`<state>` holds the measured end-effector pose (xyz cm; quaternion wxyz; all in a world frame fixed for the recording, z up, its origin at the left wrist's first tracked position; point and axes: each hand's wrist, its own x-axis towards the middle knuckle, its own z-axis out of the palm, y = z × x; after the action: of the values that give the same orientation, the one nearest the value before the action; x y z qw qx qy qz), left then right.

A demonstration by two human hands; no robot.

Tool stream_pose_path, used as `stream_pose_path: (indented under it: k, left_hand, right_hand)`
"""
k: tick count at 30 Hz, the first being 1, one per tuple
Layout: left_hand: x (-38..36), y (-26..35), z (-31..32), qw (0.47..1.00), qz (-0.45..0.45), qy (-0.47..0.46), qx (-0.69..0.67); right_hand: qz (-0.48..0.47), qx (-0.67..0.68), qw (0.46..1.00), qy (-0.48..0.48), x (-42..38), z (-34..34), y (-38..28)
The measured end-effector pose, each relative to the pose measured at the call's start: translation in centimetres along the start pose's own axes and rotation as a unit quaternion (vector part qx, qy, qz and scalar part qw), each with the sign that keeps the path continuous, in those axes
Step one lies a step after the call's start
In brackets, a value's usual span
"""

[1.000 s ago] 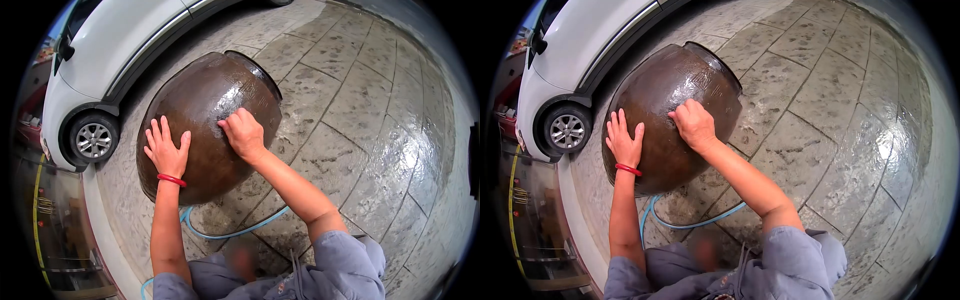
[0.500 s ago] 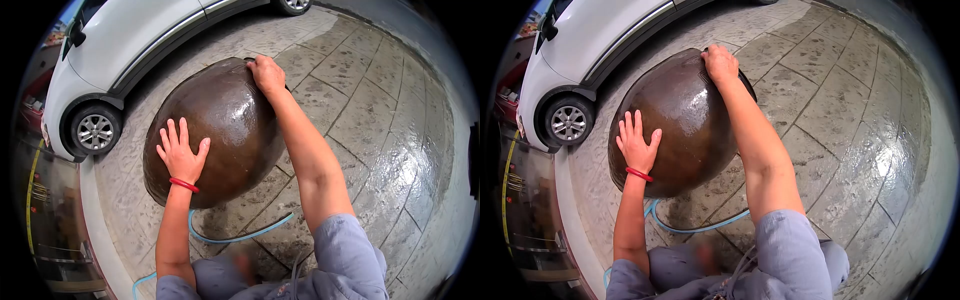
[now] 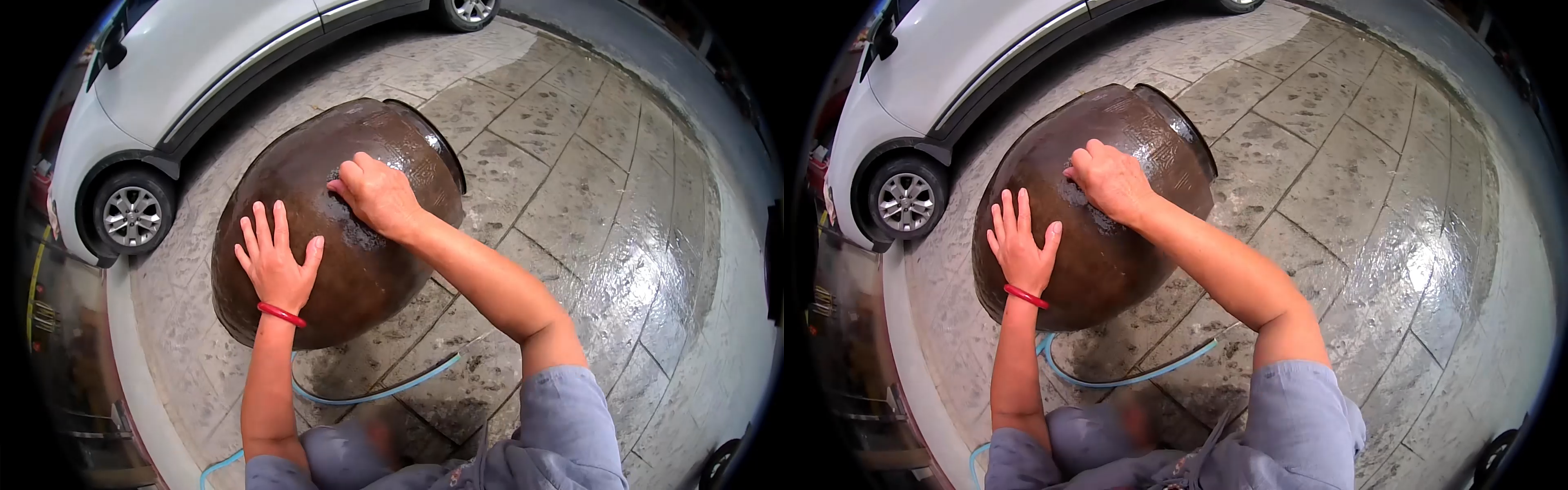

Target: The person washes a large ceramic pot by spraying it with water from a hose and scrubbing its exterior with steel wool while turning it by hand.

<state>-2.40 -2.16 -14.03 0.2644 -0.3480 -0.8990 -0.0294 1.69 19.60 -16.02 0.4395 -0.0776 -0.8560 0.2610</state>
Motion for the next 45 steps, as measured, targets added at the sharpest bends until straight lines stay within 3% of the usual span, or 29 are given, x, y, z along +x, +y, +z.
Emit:
stream_pose_path:
  k: [1,3,4,6,7,10,11,12,14,16,17,19,21,22,24,26,30,31,33,34,36,37,40,43,45]
  left_hand:
    - [-0.1,-0.1,0.1,1.0,0.007,0.003,-0.009]
    - [0.0,-0.1,-0.1,1.0,0.003,0.011,-0.006]
    - [0.1,-0.1,-0.1,1.0,0.001,0.015,-0.008]
    - [0.1,0.3,-0.1,1.0,0.002,0.013,0.002]
    - [0.2,0.3,-0.2,1.0,0.003,0.014,-0.003]
    - [-0.2,-0.4,0.0,1.0,0.009,0.018,-0.011]
    - [-0.3,-0.5,0.1,1.0,0.011,0.016,-0.008]
    - [-0.4,-0.5,0.0,1.0,0.013,0.017,-0.013]
    - [-0.2,-0.1,0.1,1.0,0.013,0.02,-0.012]
    - [-0.1,0.3,0.0,1.0,0.007,0.01,-0.015]
    - [-0.1,0.3,-0.1,1.0,0.009,0.006,-0.016]
    - [-0.3,0.0,-0.2,1.0,0.016,0.0,-0.01]
    - [-0.4,-0.3,0.0,1.0,0.013,0.014,-0.011]
    - [-0.3,-0.2,-0.1,1.0,0.006,0.021,-0.012]
    - [-0.4,0.0,0.0,1.0,0.012,0.016,-0.007]
    - [0.0,0.0,0.0,1.0,0.004,0.012,-0.021]
    - [-0.6,-0.9,0.2,0.999,0.011,0.022,-0.036]
    - [-0.7,-1.1,0.4,0.999,0.013,0.023,-0.031]
    - [-0.6,-0.6,0.3,0.999,-0.001,0.019,-0.025]
    - [-0.5,-0.3,0.3,0.999,0.002,0.02,-0.026]
    - [-0.2,-0.2,0.4,1.0,0.002,0.014,-0.01]
    - [-0.1,-0.3,0.4,1.0,0.001,0.014,-0.022]
    - [-0.6,-0.8,0.5,1.0,0.009,0.019,-0.022]
    - [-0.6,-0.6,0.5,0.999,0.011,0.024,-0.021]
    - [-0.4,-0.5,0.6,1.0,0.012,0.025,-0.014]
  right_hand:
    - [-0.008,0.013,1.0,-0.007,0.2,0.2,0.4]
    - [0.129,-0.064,0.989,0.019,2.7,0.0,7.6]
    - [0.204,-0.077,0.976,0.018,3.4,-1.0,8.2]
    - [0.076,-0.067,0.994,0.046,1.5,0.0,4.1]
    - [0.076,-0.069,0.994,0.042,1.1,0.1,2.3]
    - [-0.052,0.034,0.998,-0.018,0.0,0.2,-0.8]
    - [-0.016,-0.014,0.999,0.035,1.3,0.3,2.7]
    - [0.087,-0.073,0.993,0.031,2.7,-0.4,5.6]
    - [0.108,-0.073,0.991,0.035,2.7,0.0,6.6]
    - [-0.025,-0.007,0.999,0.028,1.3,1.1,0.1]
    - [-0.02,-0.004,0.999,0.026,0.9,1.0,-1.6]
    - [-0.107,0.044,0.992,-0.048,0.8,1.0,-3.7]
    - [0.018,-0.067,0.997,0.01,3.6,1.3,3.1]
    - [0.145,-0.088,0.985,-0.029,4.9,0.0,6.2]
    - [0.102,-0.097,0.99,0.004,4.2,0.6,5.5]
    - [-0.054,-0.024,0.998,-0.022,2.3,1.6,-1.9]
    - [-0.107,0.002,0.992,-0.068,2.2,1.9,-4.2]
    - [-0.029,-0.055,0.998,-0.01,3.7,2.0,-0.2]
    - [0.157,-0.091,0.983,-0.037,5.3,0.5,6.0]
    - [0.115,-0.11,0.987,0.017,4.3,0.2,4.2]
    - [-0.014,-0.036,0.999,0.006,0.6,1.0,-1.8]
    - [-0.009,-0.038,0.999,0.009,-0.6,0.2,-2.7]
    - [-0.127,0.029,0.991,-0.04,-3.3,-0.3,-4.7]
    - [0.129,-0.119,0.98,0.091,0.6,-0.3,5.7]
    - [0.102,-0.094,0.986,0.097,-0.6,-0.1,4.1]
